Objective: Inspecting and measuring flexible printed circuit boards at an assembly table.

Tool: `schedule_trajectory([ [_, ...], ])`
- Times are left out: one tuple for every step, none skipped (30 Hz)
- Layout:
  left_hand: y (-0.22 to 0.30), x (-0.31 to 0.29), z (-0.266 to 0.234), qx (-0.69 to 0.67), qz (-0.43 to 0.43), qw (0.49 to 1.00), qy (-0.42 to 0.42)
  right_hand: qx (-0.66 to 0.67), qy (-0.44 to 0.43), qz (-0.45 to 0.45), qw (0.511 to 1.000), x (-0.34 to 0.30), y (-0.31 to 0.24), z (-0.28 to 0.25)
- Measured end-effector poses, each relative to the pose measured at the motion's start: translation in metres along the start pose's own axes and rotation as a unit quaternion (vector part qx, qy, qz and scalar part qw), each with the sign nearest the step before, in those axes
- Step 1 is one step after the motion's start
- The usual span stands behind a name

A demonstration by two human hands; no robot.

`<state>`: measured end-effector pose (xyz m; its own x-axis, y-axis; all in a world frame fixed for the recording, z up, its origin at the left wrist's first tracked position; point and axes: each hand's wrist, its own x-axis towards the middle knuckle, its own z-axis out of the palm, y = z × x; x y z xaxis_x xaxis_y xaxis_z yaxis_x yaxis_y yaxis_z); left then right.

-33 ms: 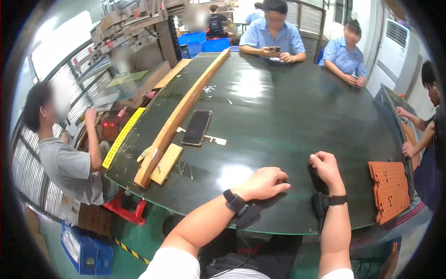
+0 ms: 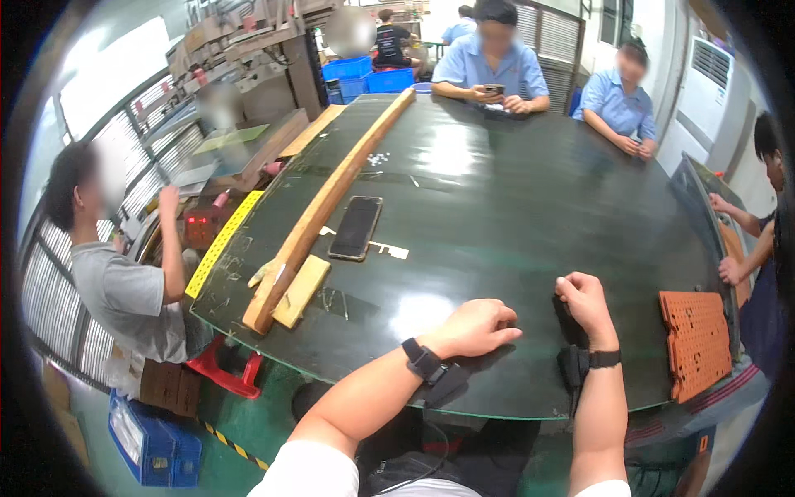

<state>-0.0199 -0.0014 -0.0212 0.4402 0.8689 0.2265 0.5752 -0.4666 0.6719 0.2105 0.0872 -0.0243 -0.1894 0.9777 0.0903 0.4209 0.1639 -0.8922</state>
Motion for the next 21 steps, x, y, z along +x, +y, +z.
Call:
schedule_trajectory([
  [0.002,0.002,0.003,-0.008,0.000,1.000,-0.005,0.001,-0.006,-0.005,1.000,0.000,0.001,-0.001],
  [0.000,0.003,0.006,-0.010,0.005,1.000,0.003,0.002,0.000,-0.002,1.000,-0.001,0.002,-0.003],
  [0.001,0.004,0.007,-0.006,-0.002,1.000,0.009,0.003,0.004,0.001,1.000,-0.001,0.001,-0.003],
  [0.001,0.006,0.008,-0.009,0.010,1.000,0.006,0.009,0.004,0.013,1.000,-0.003,-0.005,-0.005],
  [0.002,0.008,0.009,-0.013,0.021,1.000,0.003,0.008,0.002,0.012,1.000,-0.003,-0.002,-0.008],
  [0.002,0.009,0.011,-0.012,0.032,0.999,0.012,0.006,0.005,0.010,1.000,-0.003,-0.002,-0.010],
  [0.001,0.008,0.011,-0.009,0.028,0.999,0.014,0.004,0.009,0.008,1.000,-0.004,-0.004,-0.009],
  [0.001,0.005,0.010,-0.008,0.021,1.000,0.011,0.005,0.005,0.006,1.000,-0.005,-0.007,-0.006],
  [0.001,0.006,0.010,-0.008,0.018,1.000,0.008,0.005,0.003,0.015,1.000,-0.006,-0.011,-0.005],
  [0.001,0.006,0.010,-0.009,0.019,1.000,0.009,0.004,0.001,0.025,1.000,-0.006,-0.013,-0.004],
  [0.000,0.004,0.011,-0.009,0.017,1.000,0.010,0.002,0.001,0.025,1.000,-0.006,-0.011,-0.004],
  [-0.001,0.003,0.010,-0.009,0.015,1.000,0.011,0.009,-0.003,0.015,1.000,-0.005,-0.008,-0.003],
  [-0.002,0.003,0.010,-0.008,0.016,1.000,0.011,0.016,-0.007,0.007,1.000,-0.005,-0.006,-0.002],
  [-0.002,0.002,0.011,-0.010,0.013,1.000,0.010,0.016,-0.006,0.007,1.000,-0.006,-0.006,-0.001],
  [-0.002,0.003,0.011,-0.012,0.010,1.000,0.008,0.017,-0.004,0.006,1.000,-0.006,-0.007,-0.002],
  [-0.002,0.004,0.011,-0.012,0.013,1.000,0.006,0.017,0.000,0.005,1.000,-0.007,-0.006,-0.003],
  [-0.001,0.005,0.010,-0.009,0.016,1.000,0.008,0.017,0.005,0.007,1.000,-0.007,-0.006,-0.004],
  [0.000,0.006,0.011,-0.006,0.019,1.000,0.006,-0.002,0.001,0.005,1.000,-0.005,-0.004,-0.005],
  [0.001,0.007,0.011,-0.013,0.029,0.999,-0.007,-0.025,0.006,0.009,1.000,-0.006,-0.001,-0.010],
  [0.000,0.008,0.009,-0.011,0.031,0.999,0.003,-0.044,0.008,0.000,0.999,-0.005,-0.003,-0.010],
  [-0.002,0.008,0.009,-0.013,0.037,0.999,0.008,-0.064,0.014,-0.005,0.998,-0.002,-0.003,-0.006],
])
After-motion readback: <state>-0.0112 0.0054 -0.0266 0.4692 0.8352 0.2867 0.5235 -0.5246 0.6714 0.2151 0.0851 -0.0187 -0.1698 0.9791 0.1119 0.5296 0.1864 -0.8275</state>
